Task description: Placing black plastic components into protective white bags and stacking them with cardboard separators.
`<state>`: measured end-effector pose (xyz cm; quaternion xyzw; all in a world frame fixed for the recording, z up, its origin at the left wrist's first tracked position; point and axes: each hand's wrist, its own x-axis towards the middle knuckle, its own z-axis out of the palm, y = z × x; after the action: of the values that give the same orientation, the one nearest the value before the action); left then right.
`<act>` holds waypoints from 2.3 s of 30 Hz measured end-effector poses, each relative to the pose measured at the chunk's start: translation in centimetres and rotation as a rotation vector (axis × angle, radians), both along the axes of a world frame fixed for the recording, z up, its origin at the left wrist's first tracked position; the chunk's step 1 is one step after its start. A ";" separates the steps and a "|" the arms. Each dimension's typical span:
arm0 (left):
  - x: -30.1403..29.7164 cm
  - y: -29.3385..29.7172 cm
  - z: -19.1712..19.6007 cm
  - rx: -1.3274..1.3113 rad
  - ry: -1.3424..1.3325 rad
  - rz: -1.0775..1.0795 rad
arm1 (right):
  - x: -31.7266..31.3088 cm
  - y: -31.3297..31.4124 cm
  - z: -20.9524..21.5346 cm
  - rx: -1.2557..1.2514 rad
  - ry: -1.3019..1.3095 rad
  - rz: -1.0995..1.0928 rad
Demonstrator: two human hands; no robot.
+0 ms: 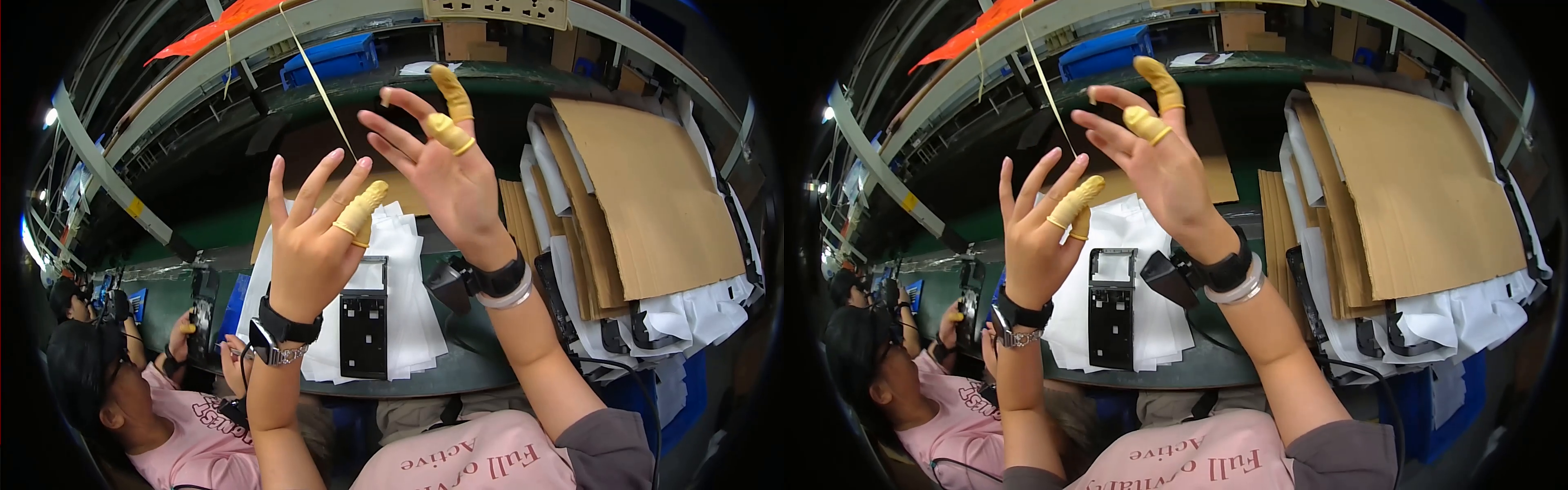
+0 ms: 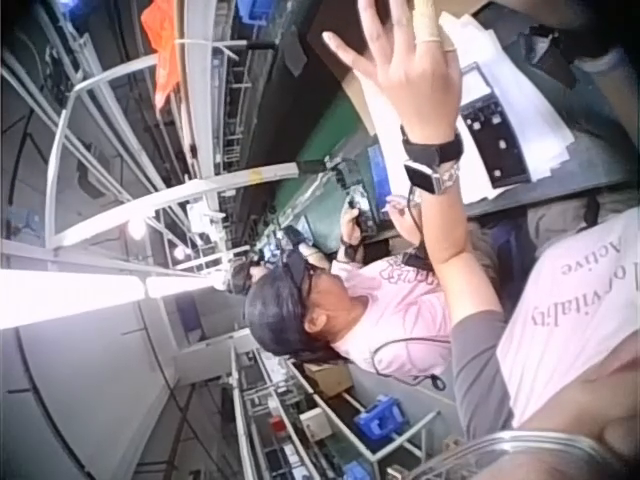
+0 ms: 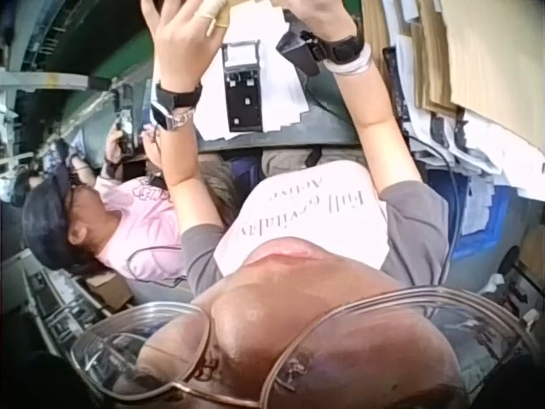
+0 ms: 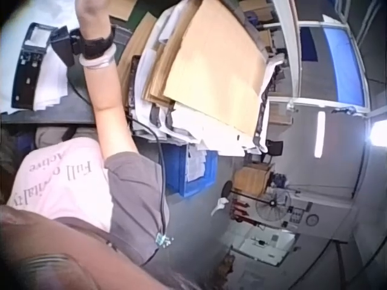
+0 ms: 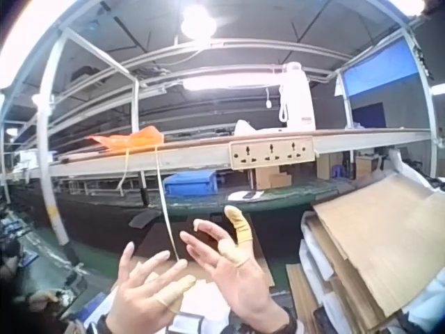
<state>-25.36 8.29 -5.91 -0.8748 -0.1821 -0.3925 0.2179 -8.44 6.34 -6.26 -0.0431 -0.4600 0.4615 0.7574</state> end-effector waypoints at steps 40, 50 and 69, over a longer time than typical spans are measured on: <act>-2.7 -4.4 -0.4 -0.344 -0.708 -0.411 | -4.7 -5.0 1.3 0.073 -0.446 -0.234; -8.0 -3.6 -7.3 -1.011 -0.751 -0.084 | -2.0 -6.0 0.7 0.026 -0.285 -0.374; -9.5 -4.0 -18.6 -1.308 -0.083 0.245 | -6.5 -6.8 -5.1 -0.308 -0.200 0.251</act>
<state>-34.91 4.26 -24.47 -0.7839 -0.4889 -0.2069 -0.3219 -14.95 -0.45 -11.36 -0.1461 -0.4587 0.6103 0.6291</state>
